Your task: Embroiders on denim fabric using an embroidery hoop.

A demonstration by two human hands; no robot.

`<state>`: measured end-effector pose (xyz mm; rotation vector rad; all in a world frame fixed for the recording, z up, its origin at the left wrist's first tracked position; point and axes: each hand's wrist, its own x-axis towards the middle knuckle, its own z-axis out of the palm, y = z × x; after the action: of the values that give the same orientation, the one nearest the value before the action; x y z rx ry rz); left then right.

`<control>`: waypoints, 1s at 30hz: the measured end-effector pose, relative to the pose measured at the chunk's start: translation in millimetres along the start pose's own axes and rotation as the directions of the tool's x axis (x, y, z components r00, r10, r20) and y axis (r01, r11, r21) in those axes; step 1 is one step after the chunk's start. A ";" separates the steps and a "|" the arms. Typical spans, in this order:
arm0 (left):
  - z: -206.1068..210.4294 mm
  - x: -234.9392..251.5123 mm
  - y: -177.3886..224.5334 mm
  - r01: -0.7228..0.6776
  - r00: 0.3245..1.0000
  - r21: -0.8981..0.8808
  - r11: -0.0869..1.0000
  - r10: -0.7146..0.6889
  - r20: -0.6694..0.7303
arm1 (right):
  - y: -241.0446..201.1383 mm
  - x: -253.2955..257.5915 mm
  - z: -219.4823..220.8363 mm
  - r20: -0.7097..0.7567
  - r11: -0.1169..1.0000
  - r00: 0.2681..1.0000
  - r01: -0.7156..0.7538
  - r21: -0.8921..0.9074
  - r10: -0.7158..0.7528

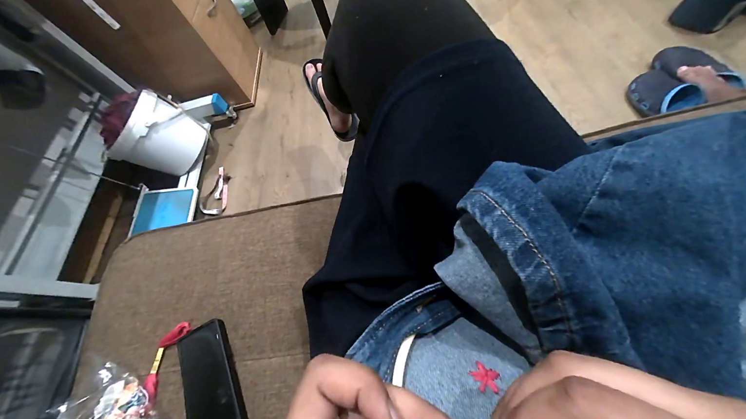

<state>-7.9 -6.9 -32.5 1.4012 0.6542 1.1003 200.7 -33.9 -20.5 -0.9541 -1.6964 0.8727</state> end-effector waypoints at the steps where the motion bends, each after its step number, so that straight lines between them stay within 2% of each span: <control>1: -0.1 0.1 0.2 0.000 1.000 0.003 1.000 0.000 0.002 | 1.8 -1.8 3.2 -0.035 1.000 0.999 0.006 -0.004 -0.007; 4: 0.1 0.3 0.3 0.000 1.000 0.007 1.000 0.000 0.003 | 2.9 -2.6 5.0 -0.053 1.000 0.999 0.010 -0.011 -0.011; 8: 0.4 0.2 0.1 0.003 1.000 -0.010 1.000 -0.003 0.001 | -3.0 2.1 -2.9 0.031 1.000 0.999 -0.017 -0.012 0.018; 19: 1.1 0.0 -0.2 -0.005 1.000 0.006 1.000 0.005 0.002 | -2.9 2.0 -2.3 0.019 1.000 0.999 -0.031 0.005 0.031; 24: 1.4 0.2 -0.5 -0.020 1.000 0.023 1.000 0.020 0.006 | 2.3 -1.9 8.0 -0.080 1.000 0.997 -0.010 -0.007 0.009; 30: 2.1 -0.1 -3.3 -0.036 0.999 0.035 0.999 0.037 -0.005 | 2.7 -2.3 9.3 -0.091 1.000 0.996 -0.017 0.003 0.017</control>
<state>-5.3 -7.3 -35.4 1.4452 0.6565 1.1267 192.9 -35.9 -26.4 -0.9934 -1.6113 0.8294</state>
